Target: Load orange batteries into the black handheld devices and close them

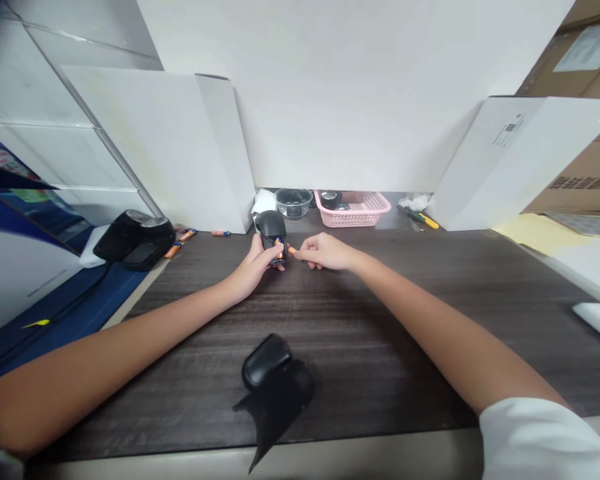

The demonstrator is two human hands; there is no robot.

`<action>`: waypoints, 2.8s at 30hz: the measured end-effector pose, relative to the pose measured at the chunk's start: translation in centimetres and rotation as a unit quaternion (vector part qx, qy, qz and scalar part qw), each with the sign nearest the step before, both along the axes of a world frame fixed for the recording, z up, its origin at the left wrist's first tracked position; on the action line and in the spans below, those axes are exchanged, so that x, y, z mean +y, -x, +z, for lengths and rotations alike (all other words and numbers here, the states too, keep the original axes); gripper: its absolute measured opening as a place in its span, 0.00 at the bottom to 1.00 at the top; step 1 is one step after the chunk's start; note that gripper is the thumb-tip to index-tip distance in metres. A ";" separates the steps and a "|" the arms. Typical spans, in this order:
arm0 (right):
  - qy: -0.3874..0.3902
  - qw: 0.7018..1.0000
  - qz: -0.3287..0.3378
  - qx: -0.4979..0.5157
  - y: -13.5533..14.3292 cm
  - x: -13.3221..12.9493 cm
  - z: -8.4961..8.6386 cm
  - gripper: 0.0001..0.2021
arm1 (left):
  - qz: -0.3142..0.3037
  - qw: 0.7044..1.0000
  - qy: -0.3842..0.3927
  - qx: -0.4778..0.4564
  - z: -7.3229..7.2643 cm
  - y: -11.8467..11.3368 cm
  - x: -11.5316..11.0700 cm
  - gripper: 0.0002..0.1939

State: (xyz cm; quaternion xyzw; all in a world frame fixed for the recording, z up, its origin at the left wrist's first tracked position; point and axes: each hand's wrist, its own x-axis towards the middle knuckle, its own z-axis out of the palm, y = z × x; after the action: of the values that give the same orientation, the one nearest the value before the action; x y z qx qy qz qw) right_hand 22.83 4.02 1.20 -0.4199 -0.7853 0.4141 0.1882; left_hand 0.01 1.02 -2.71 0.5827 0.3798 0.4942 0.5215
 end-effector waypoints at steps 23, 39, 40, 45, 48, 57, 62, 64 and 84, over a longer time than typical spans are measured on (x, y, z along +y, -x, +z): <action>-0.147 0.931 -0.269 0.198 2.8 -2.2 -2.0 0.25 | -0.009 0.987 -0.112 0.113 -0.1 0.7 -0.3 0.24; -0.074 0.932 -0.124 0.332 2.0 -5.1 -0.9 0.34 | 0.009 0.995 -0.085 0.049 2.1 0.4 -2.8 0.24; -0.073 0.933 -0.107 0.335 1.7 -6.2 -0.7 0.33 | 0.003 0.997 -0.071 0.034 2.5 0.3 -3.1 0.25; -0.051 0.943 -0.058 0.323 1.2 -11.7 -0.3 0.32 | -0.052 0.996 -0.056 0.046 5.4 0.4 -6.8 0.22; -0.042 0.946 -0.058 0.317 1.8 -13.5 -0.3 0.27 | -0.046 0.998 -0.043 0.013 6.3 0.8 -9.3 0.21; -0.184 0.960 -0.016 0.211 1.7 -13.9 -2.2 0.24 | 0.025 0.967 -0.160 0.199 3.9 3.6 -11.4 0.27; -0.211 0.960 -0.014 0.181 1.3 -14.0 -3.0 0.28 | 0.005 0.974 -0.146 0.173 3.9 3.4 -11.6 0.23; -0.205 0.963 -0.015 0.174 1.3 -14.1 -3.1 0.29 | -0.009 0.980 -0.130 0.153 4.0 3.2 -11.7 0.21; -0.358 0.918 -0.018 0.172 0.2 -13.5 -2.1 0.40 | -0.013 0.915 -0.319 0.245 3.2 4.4 -11.6 0.40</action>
State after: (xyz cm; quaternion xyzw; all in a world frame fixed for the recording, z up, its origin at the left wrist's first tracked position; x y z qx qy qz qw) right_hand 22.60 -9.47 -0.95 -0.2610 -0.8287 0.1677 0.4658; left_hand -4.35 -10.61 0.46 0.8260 0.3101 0.4240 0.2046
